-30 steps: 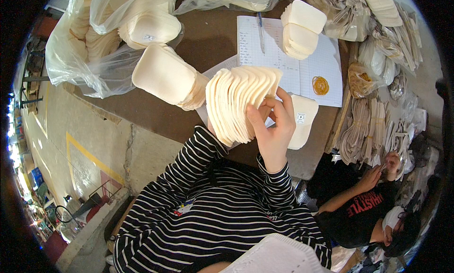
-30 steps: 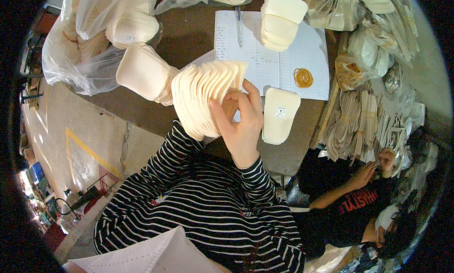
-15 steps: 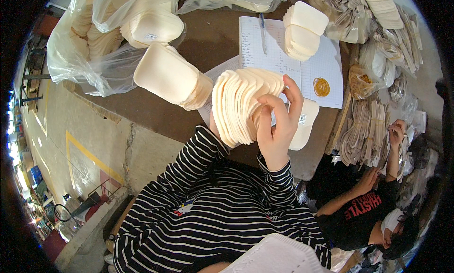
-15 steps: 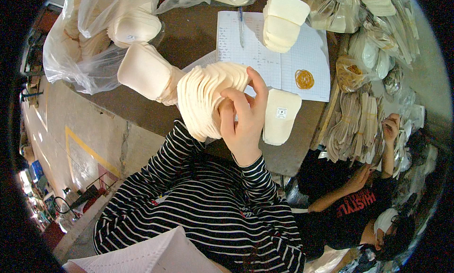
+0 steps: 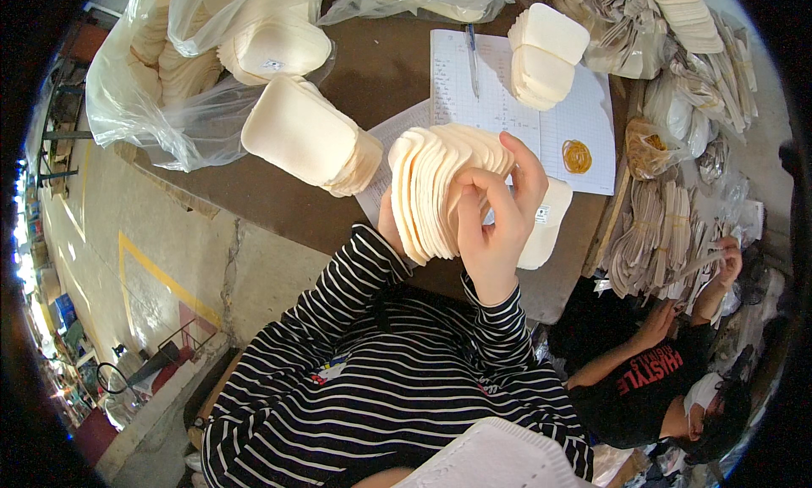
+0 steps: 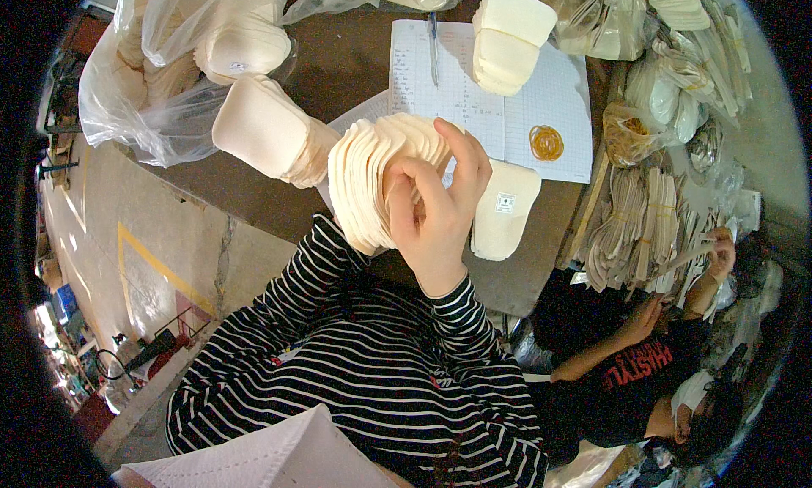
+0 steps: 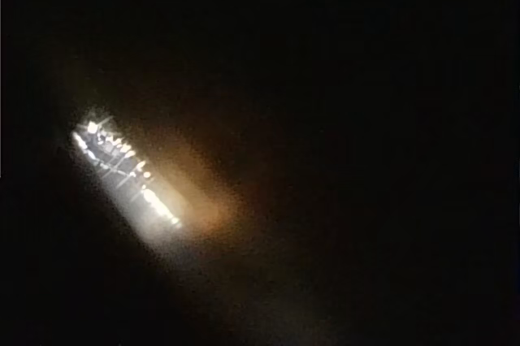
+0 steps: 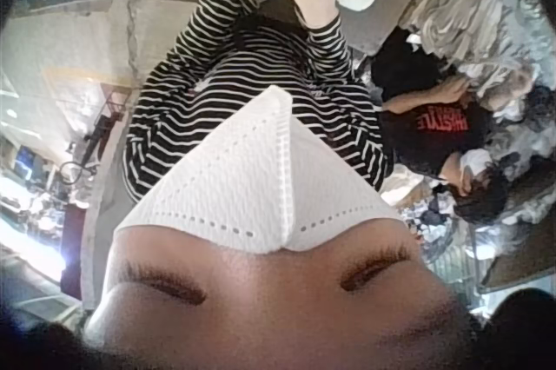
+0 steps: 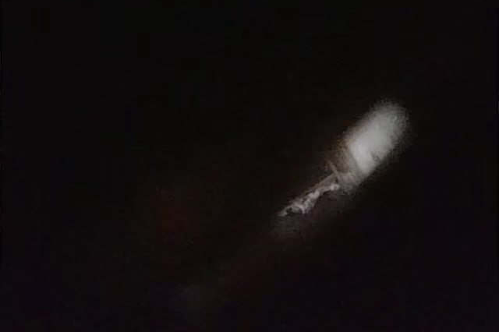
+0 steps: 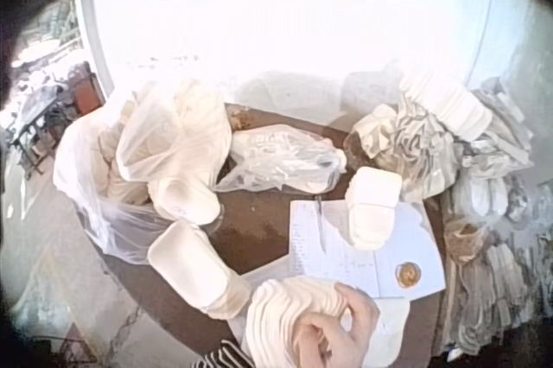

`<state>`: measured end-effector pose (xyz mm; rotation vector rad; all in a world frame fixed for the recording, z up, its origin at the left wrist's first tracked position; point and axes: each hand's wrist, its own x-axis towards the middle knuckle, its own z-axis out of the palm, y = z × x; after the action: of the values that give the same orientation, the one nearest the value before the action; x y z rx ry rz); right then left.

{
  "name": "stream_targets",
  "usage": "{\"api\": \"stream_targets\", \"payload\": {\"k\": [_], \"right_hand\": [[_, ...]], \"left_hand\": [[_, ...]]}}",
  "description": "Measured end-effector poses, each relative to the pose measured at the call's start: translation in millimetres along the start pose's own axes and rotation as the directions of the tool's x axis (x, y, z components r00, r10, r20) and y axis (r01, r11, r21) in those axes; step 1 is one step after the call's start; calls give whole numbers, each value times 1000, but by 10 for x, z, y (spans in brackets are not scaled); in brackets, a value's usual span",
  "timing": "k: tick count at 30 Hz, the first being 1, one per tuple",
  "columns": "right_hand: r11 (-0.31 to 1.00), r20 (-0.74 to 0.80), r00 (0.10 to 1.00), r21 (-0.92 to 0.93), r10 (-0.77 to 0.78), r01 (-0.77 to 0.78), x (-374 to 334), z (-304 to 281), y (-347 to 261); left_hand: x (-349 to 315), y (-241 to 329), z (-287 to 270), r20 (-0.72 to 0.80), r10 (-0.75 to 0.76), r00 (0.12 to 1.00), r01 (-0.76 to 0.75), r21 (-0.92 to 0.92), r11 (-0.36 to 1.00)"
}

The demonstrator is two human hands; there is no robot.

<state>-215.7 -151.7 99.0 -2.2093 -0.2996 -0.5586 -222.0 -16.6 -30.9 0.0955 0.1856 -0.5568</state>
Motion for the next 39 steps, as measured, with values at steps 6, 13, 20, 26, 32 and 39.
{"api": "stream_targets", "payload": {"k": [6, 13, 20, 26, 32, 39], "right_hand": [[997, 11, 999, 54, 51, -51, -10, 12, -31], [1000, -12, 1000, -4, 23, -23, -14, 6, -24], [999, 19, 1000, -48, 10, -9, 14, -24, -77], [998, 1, 999, -20, 52, -52, -14, 6, -46], [998, 11, 999, -43, 35, -34, -22, 8, -14], [997, 3, 1000, -66, 30, -30, -7, 20, -86]], "left_hand": [[36, -7, -25, -39, -11, 999, 10, -32, 999], [10, -18, 2, -26, 18, 1000, -18, -17, 1000], [21, -18, 235, 71, 62, 996, -56, -76, 996], [-9, -54, 323, -171, 119, 978, -87, 186, 979], [-47, -26, 214, -168, 72, 983, -67, 35, 997], [-58, -48, 213, -222, 114, 968, -83, 143, 986]]}}
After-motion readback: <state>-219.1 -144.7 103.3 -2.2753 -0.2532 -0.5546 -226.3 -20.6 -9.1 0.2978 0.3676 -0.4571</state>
